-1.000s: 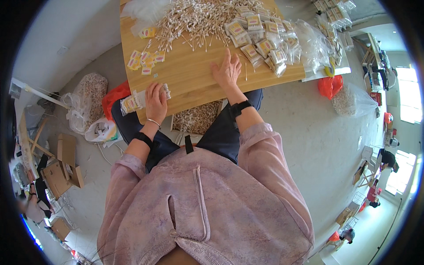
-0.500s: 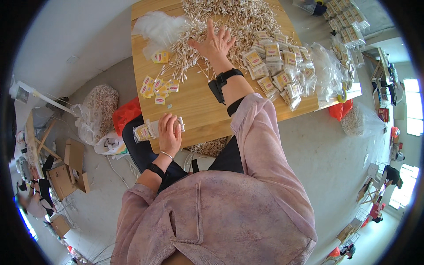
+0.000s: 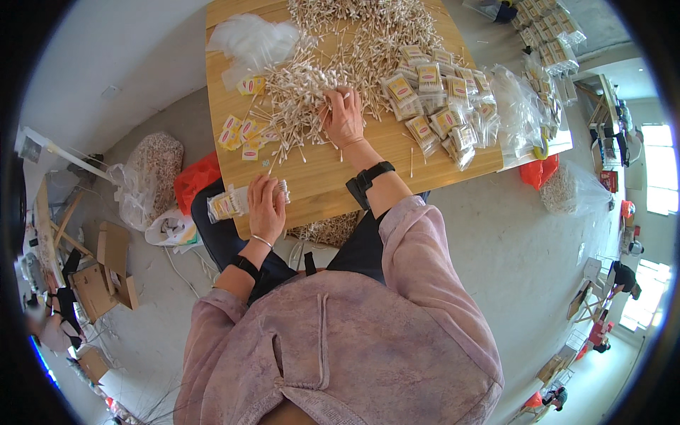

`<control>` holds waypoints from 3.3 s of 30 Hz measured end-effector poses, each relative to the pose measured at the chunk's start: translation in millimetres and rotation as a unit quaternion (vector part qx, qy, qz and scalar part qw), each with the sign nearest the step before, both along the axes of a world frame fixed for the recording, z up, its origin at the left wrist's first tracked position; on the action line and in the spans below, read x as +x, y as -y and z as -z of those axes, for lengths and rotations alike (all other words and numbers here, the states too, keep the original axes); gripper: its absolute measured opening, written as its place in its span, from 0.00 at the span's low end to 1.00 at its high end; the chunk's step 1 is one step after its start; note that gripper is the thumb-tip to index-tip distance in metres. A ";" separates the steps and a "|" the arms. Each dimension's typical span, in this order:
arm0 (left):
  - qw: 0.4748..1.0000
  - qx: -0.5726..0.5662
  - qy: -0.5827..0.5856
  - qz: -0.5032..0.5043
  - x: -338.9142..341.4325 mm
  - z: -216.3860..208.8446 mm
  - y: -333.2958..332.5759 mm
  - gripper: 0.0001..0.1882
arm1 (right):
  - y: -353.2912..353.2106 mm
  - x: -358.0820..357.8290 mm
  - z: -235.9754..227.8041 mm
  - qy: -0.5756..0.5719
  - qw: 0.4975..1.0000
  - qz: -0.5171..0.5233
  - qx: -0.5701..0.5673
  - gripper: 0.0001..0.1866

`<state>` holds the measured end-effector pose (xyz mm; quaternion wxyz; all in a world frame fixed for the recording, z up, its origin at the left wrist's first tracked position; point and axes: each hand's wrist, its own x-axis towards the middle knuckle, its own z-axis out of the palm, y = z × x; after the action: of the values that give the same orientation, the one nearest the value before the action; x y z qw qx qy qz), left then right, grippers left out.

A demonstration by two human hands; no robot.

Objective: The recorder is manually grouping cotton swabs and placing them into clear plastic packaging.

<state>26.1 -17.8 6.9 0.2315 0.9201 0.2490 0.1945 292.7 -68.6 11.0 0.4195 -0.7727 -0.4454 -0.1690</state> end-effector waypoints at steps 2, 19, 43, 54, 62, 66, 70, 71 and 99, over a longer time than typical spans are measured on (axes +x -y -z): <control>1.000 -0.005 -0.003 -0.003 -0.4 0.8 0.8 0.17 | 9.8 -12.6 -0.9 -0.010 1.000 -0.011 -0.014 0.17; 1.000 0.019 0.024 0.000 2.4 8.9 2.0 0.16 | 41.4 -31.6 5.3 0.084 0.973 0.017 -0.215 0.24; 0.999 0.028 0.032 -0.015 4.9 10.2 1.6 0.17 | 51.6 -50.4 11.5 -0.061 0.983 0.020 -0.170 0.08; 0.999 0.018 0.033 -0.019 4.1 9.8 0.8 0.17 | 46.5 -107.7 3.9 -0.055 0.974 -0.075 -0.205 0.17; 0.999 0.018 0.030 -0.018 5.0 10.9 2.2 0.16 | 45.1 -75.9 8.3 -0.042 0.986 0.051 -0.151 0.16; 0.999 0.021 0.025 -0.026 1.7 10.6 0.9 0.16 | 49.7 -123.7 -5.3 -0.057 0.973 -0.116 -0.192 0.14; 0.999 0.009 0.025 -0.023 5.1 7.8 2.0 0.16 | 49.3 -124.7 -5.0 -0.069 0.970 -0.106 -0.209 0.11; 0.999 0.008 0.025 -0.022 4.5 7.4 2.6 0.16 | 49.0 -122.3 -3.5 -0.069 0.970 -0.105 -0.209 0.11; 0.999 -0.028 0.014 -0.041 3.3 5.3 5.0 0.21 | 12.7 -112.9 5.5 -0.106 0.960 -0.182 -0.182 0.05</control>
<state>29.4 -22.8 1.5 0.2524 0.8995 0.2883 0.2099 179.7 -81.3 5.5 0.3404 -0.7552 -0.5548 0.0769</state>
